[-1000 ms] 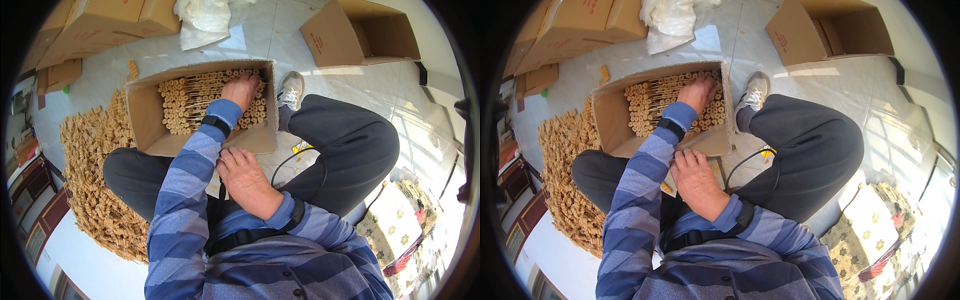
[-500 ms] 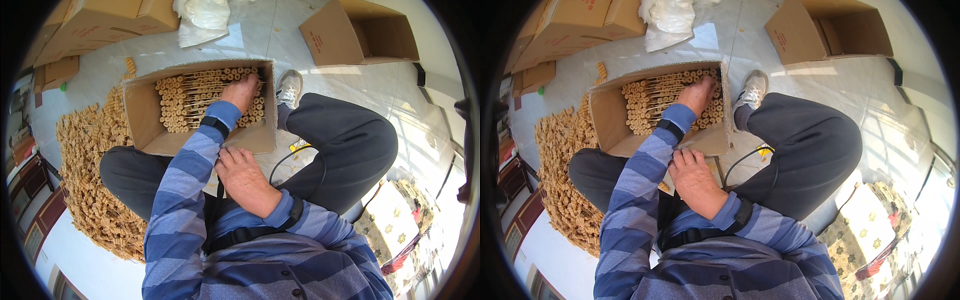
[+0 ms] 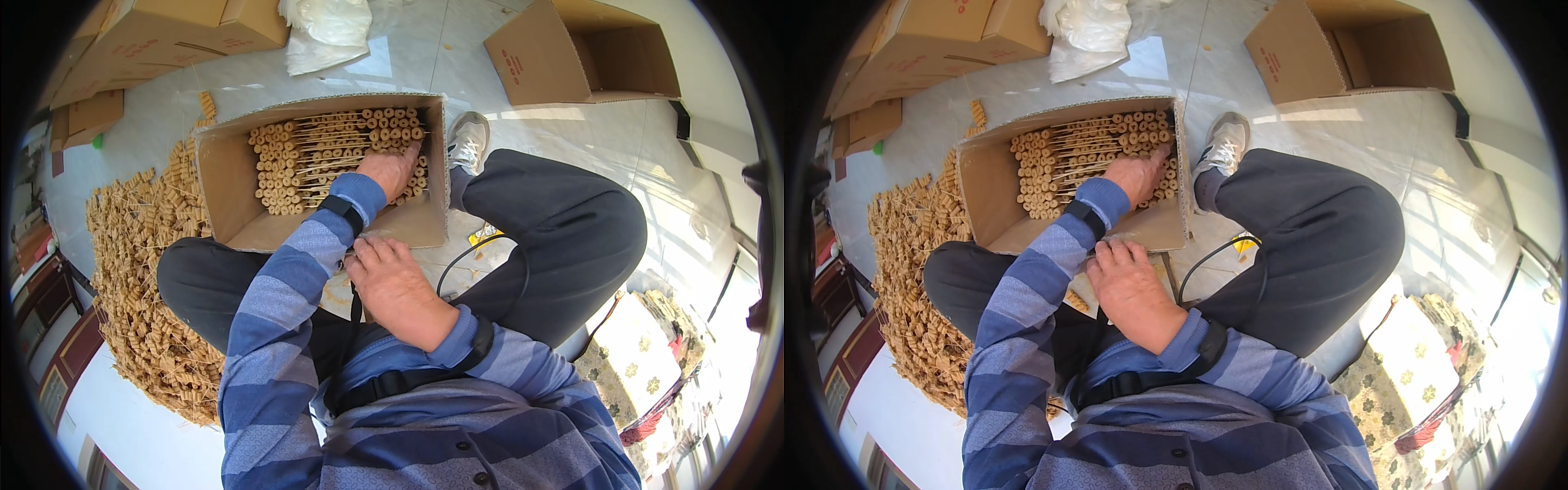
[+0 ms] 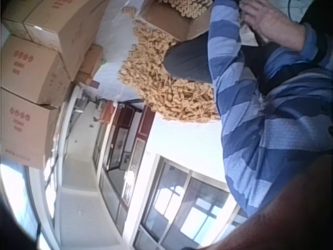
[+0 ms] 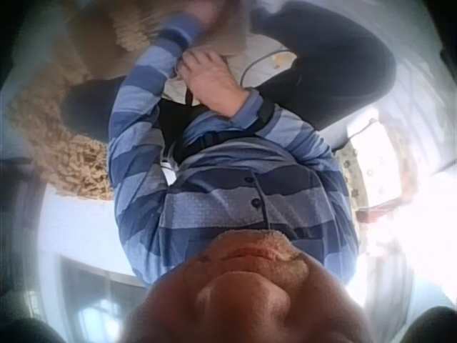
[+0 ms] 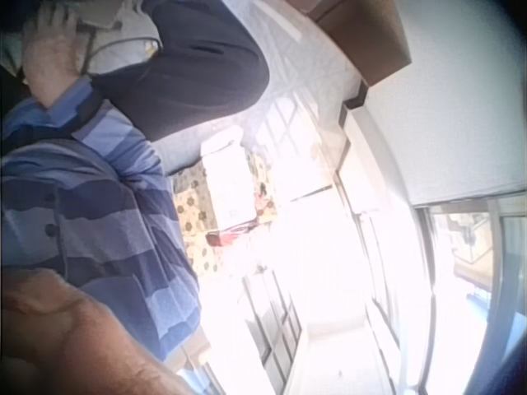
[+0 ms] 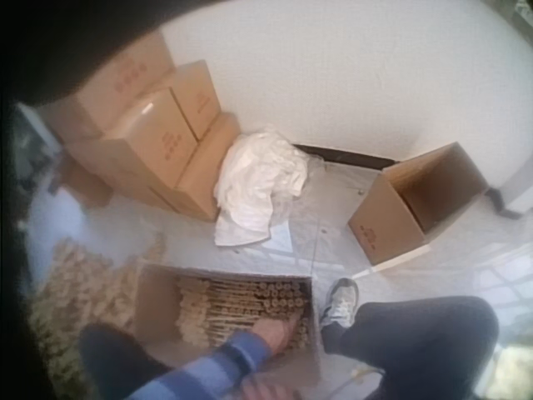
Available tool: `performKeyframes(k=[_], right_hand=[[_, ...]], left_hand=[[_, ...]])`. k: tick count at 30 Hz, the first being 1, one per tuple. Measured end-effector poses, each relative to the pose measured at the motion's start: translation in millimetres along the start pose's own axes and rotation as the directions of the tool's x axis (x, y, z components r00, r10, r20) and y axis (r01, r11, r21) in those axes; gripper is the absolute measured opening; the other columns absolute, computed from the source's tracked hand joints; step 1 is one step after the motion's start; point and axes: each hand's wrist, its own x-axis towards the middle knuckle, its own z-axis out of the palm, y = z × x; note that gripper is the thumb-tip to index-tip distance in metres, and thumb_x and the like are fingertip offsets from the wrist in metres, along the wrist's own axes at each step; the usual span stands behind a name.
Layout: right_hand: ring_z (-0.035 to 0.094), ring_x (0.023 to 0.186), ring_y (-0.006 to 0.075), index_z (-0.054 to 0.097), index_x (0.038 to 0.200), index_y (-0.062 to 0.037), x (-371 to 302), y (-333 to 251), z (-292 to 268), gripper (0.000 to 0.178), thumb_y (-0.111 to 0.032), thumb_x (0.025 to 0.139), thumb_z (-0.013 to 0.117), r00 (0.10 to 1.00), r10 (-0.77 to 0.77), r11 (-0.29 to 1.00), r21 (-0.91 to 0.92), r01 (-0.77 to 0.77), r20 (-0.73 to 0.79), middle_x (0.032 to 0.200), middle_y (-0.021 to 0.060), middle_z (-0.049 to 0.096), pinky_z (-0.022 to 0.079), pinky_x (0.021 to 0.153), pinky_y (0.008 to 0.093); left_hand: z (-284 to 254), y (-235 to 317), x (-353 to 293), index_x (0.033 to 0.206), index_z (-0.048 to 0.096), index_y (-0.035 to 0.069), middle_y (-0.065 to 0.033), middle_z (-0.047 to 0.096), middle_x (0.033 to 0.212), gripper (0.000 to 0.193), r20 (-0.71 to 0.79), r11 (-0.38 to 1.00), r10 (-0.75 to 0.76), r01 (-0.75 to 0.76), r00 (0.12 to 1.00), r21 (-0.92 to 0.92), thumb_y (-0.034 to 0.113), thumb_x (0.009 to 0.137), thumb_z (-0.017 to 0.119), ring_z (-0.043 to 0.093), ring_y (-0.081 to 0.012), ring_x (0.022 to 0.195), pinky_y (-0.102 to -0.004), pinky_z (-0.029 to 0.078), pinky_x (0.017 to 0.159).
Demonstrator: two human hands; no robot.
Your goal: The person sits on the floor and repeatedly picks up small cylindrical snack pieces, threading them onto thin wooden sticks. The person then places the completed skewers into a cardboard box. The process is repeated continuously.
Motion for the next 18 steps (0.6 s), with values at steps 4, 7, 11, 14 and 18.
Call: performKeyframes(k=[4,7,11,14,18], right_hand=[[0.055,0.119,0.0342,0.06,0.114,0.0049,2,9,-18,0.032,-0.01,0.085,0.057,0.993,0.099,0.984,0.157,-0.087,-0.07,0.125,0.0226,0.058,0.042,0.103,0.0412],[0.058,0.109,0.0375,0.059,0.11,0.0081,6,29,-35,0.03,-0.005,0.083,0.057,0.971,0.189,0.98,0.091,-0.177,-0.144,0.117,0.0253,0.06,0.048,0.095,0.0406],[0.056,0.112,0.0472,0.055,0.117,0.0129,25,53,-36,0.031,-0.005,0.092,0.051,0.944,0.327,0.939,0.126,-0.321,-0.031,0.122,0.0338,0.057,0.046,0.099,0.0483],[0.053,0.118,0.0489,0.05,0.126,0.0135,48,66,-19,0.04,-0.005,0.09,0.053,0.885,0.454,0.883,0.082,-0.462,0.101,0.132,0.0345,0.051,0.045,0.102,0.0483],[0.049,0.125,0.0494,0.042,0.136,0.0135,79,82,7,0.055,-0.008,0.087,0.055,0.828,0.552,0.833,0.034,-0.552,-0.096,0.143,0.0337,0.041,0.043,0.106,0.0484]], left_hand=[[-10,-1,0,0.144,0.044,0.007,-0.0185,0.072,0.083,0.053,0.094,0.998,-0.01,0.015,0.996,-0.059,0.017,0.093,0.054,0.07,-0.0357,0.071,-0.047,0.055,0.062],[-18,0,-2,0.145,0.043,0.008,-0.02,0.073,0.089,0.053,0.18,0.993,-0.03,0.049,0.983,-0.104,0.019,0.093,0.052,0.071,-0.0364,0.079,-0.0475,0.055,0.069],[-22,-1,-4,0.14,0.049,0.009,-0.0209,0.073,0.102,0.051,0.259,0.983,-0.042,0.085,0.965,-0.16,0.025,0.092,0.056,0.071,-0.0346,0.094,-0.0458,0.055,0.081],[-12,-10,-2,0.128,0.061,0.009,-0.019,0.072,0.106,0.042,0.23,0.982,0.0,0.043,0.973,-0.182,0.027,0.09,0.059,0.07,-0.0343,0.1,-0.0437,0.056,0.084],[12,-22,-1,0.106,0.073,0.008,-0.0149,0.073,0.107,0.03,0.139,0.963,0.078,-0.039,0.987,-0.265,0.029,0.086,0.065,0.069,-0.0334,0.103,-0.0421,0.056,0.085]])
